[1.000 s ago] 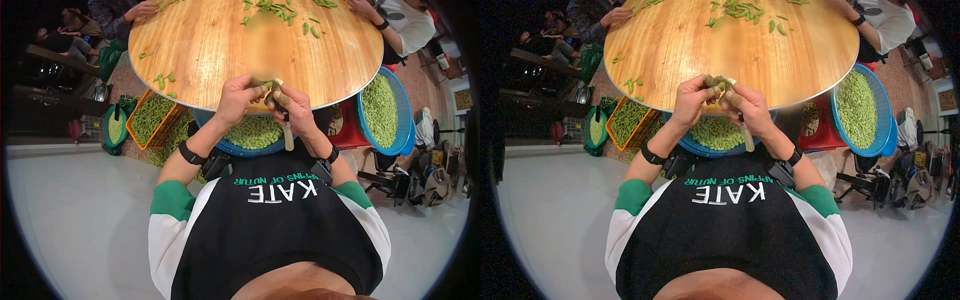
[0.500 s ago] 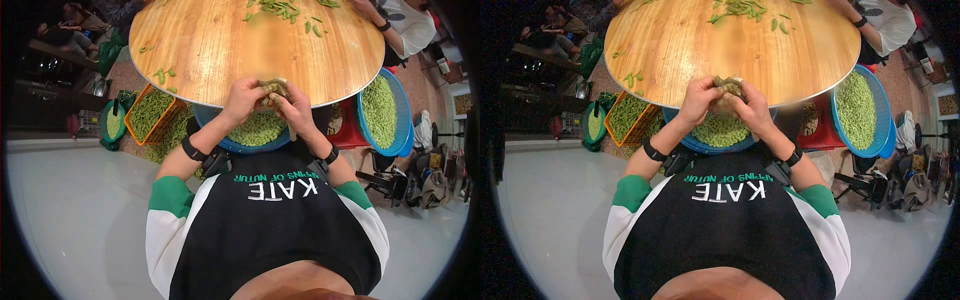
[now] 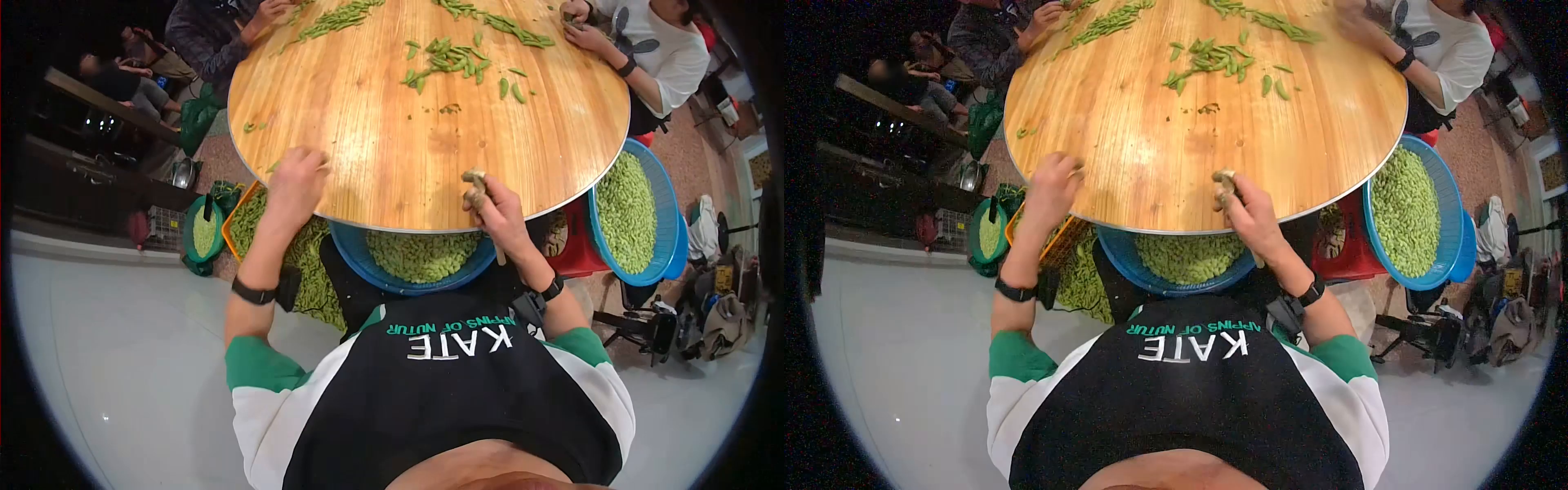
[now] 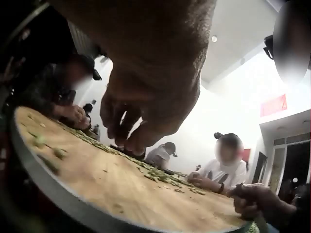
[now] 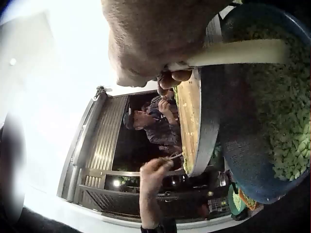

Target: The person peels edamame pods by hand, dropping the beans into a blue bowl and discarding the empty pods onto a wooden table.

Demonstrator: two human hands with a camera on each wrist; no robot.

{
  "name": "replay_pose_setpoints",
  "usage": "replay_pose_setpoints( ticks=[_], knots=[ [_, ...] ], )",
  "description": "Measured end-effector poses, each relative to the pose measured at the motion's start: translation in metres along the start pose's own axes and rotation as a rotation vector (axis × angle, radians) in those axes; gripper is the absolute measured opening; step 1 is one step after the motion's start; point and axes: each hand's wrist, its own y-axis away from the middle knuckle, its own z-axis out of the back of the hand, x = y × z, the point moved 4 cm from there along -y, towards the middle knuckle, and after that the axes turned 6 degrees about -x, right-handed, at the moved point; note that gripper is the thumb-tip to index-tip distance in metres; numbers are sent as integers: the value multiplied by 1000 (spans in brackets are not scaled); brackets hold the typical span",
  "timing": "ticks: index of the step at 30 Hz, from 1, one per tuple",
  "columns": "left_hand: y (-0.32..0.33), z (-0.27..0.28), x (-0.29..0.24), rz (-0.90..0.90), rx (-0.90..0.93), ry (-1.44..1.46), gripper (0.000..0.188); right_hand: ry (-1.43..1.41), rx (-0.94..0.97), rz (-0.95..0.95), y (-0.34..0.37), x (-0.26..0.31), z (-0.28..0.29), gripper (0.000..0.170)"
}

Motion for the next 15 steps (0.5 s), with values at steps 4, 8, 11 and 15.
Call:
replay_pose_setpoints(
  ticks=[4, 8, 11, 15],
  knots=[
    [-77, -57, -29, -69, 1, 518, 15, 29, -10, 5, 0, -4, 1, 25],
    [-157, -129, -30, -25, -30, 420, 17, 10, -60, -13, -1, -5, 6, 24],
    [-193, -159, -27, 211, -30, 318, 19, 42, -37, 61, 0, -8, 6, 24],
    [-208, -183, -28, 366, 49, 296, 20, 77, -72, 34, -2, -8, 4, 23]
  ],
)
